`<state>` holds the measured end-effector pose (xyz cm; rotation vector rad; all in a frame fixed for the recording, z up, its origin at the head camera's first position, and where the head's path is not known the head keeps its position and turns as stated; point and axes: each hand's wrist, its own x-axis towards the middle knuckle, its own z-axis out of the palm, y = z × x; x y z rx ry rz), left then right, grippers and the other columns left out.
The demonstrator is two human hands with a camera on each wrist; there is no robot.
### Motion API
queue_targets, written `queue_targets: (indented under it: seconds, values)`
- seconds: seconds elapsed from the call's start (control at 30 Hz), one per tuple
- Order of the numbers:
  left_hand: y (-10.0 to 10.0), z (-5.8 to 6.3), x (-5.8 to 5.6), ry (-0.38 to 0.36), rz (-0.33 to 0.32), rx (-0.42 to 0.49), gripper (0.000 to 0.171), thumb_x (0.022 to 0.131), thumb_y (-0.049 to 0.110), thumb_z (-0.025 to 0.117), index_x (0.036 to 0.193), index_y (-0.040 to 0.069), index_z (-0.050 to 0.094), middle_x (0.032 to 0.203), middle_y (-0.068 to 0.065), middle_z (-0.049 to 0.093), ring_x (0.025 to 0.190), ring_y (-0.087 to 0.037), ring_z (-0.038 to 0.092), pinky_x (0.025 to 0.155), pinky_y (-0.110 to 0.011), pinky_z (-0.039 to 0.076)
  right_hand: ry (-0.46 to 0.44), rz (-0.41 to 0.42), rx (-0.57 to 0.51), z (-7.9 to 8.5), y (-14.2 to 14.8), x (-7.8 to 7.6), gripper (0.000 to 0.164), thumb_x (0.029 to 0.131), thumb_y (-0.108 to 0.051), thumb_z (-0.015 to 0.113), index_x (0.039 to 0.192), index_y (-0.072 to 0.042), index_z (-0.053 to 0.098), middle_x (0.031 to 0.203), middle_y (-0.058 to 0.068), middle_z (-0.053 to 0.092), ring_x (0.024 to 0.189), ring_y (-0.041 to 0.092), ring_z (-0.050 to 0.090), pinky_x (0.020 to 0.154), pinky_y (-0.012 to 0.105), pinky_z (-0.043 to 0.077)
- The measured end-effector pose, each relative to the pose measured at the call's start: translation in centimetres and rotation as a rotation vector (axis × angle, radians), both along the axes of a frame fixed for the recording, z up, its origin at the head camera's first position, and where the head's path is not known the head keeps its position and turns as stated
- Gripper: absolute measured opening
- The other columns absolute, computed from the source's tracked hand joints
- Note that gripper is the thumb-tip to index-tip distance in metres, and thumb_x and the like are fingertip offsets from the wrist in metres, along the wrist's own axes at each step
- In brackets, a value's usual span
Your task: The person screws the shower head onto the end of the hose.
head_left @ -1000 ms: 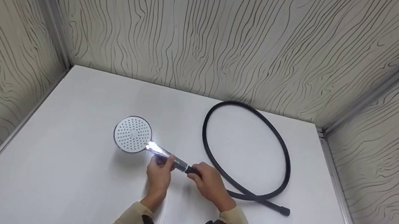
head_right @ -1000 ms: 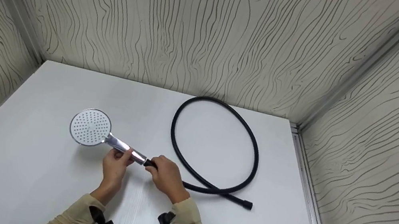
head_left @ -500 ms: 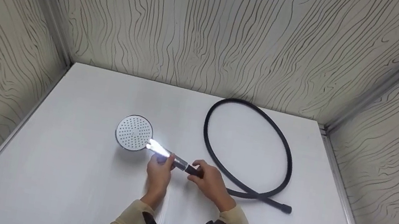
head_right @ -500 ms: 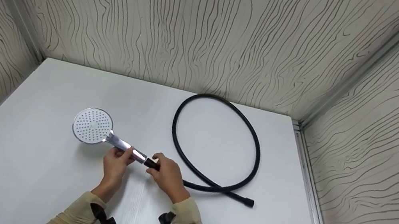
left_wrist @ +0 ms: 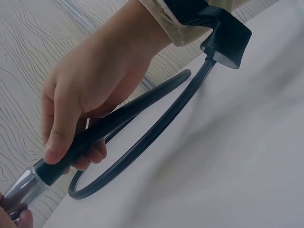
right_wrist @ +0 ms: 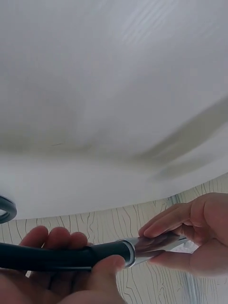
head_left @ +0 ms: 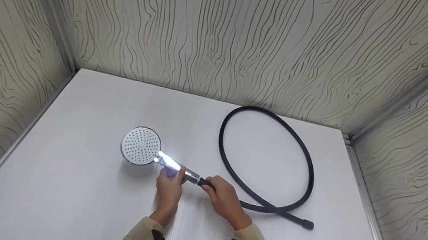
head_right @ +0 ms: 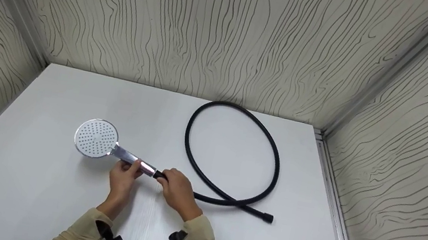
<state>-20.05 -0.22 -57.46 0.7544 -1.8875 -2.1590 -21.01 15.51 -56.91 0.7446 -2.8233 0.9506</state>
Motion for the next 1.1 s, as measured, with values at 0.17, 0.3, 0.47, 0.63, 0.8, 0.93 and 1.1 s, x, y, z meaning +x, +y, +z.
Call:
queue_targets:
  seconds: [0.17,0.3,0.47,0.63,0.8,0.93,1.1]
  values:
    - [0.0,0.0,-0.2,0.014,-0.024,0.018,0.033,0.095,0.016,0.063,0.117,-0.006,0.054,0.110,-0.022,0.064,0.101,-0.030,0.069,0.090,-0.035,0.057,-0.050,-0.003,-0.004,0.5,0.3,-0.1,0.016,0.096,-0.023,0.060,0.098,-0.008,0.065,0.081,-0.001,0.060,0.071,0.005,0.049,0.064,0.022,0.047]
    - [0.0,-0.3,0.0,0.036,-0.011,0.027,0.031,0.094,0.015,0.064,0.114,-0.006,0.054,0.106,-0.020,0.064,0.097,-0.027,0.069,0.087,-0.032,0.058,-0.087,-0.030,-0.030,0.5,0.2,0.2,0.020,0.090,-0.022,0.069,0.103,-0.008,0.063,0.082,0.000,0.064,0.071,0.005,0.052,0.063,0.020,0.047]
    - [0.1,-0.7,0.8,0.001,0.002,-0.009,0.032,0.092,0.015,0.066,0.114,-0.007,0.054,0.105,-0.022,0.066,0.094,-0.027,0.070,0.085,-0.034,0.059,-0.086,-0.086,-0.048,0.1,-0.2,0.9,0.026,0.082,-0.016,0.077,0.101,-0.009,0.060,0.086,0.001,0.065,0.074,0.008,0.057,0.065,0.021,0.050]
    - [0.3,-0.9,0.9,-0.035,0.001,-0.030,0.036,0.093,0.019,0.065,0.118,-0.005,0.054,0.110,-0.021,0.066,0.097,-0.028,0.069,0.086,-0.036,0.058,0.002,-0.096,-0.036,-0.1,-0.3,1.1,0.018,0.083,-0.016,0.076,0.095,-0.010,0.064,0.085,-0.002,0.059,0.075,0.006,0.054,0.066,0.020,0.051]
    - [0.3,-0.8,0.8,-0.004,0.003,0.020,0.036,0.093,0.016,0.065,0.119,-0.006,0.053,0.112,-0.022,0.065,0.101,-0.031,0.069,0.088,-0.035,0.058,-0.023,-0.019,0.028,-0.1,0.1,0.7,0.012,0.093,-0.022,0.065,0.095,-0.010,0.067,0.080,-0.003,0.057,0.070,0.004,0.048,0.062,0.018,0.045]
    - [0.2,-0.7,0.9,-0.012,-0.018,0.022,0.036,0.093,0.017,0.065,0.120,-0.004,0.052,0.112,-0.021,0.065,0.102,-0.030,0.069,0.091,-0.037,0.057,-0.098,0.012,0.043,0.3,0.4,0.4,0.015,0.095,-0.023,0.063,0.097,-0.009,0.067,0.081,-0.003,0.057,0.071,0.004,0.048,0.062,0.019,0.044]
    - [0.3,-0.6,0.9,-0.023,-0.016,0.022,0.039,0.093,0.019,0.065,0.121,-0.004,0.051,0.112,-0.020,0.064,0.101,-0.027,0.068,0.089,-0.036,0.057,-0.121,-0.028,0.015,0.5,0.4,0.6,0.019,0.088,-0.021,0.071,0.102,-0.009,0.065,0.086,-0.001,0.063,0.075,0.007,0.053,0.066,0.022,0.049]
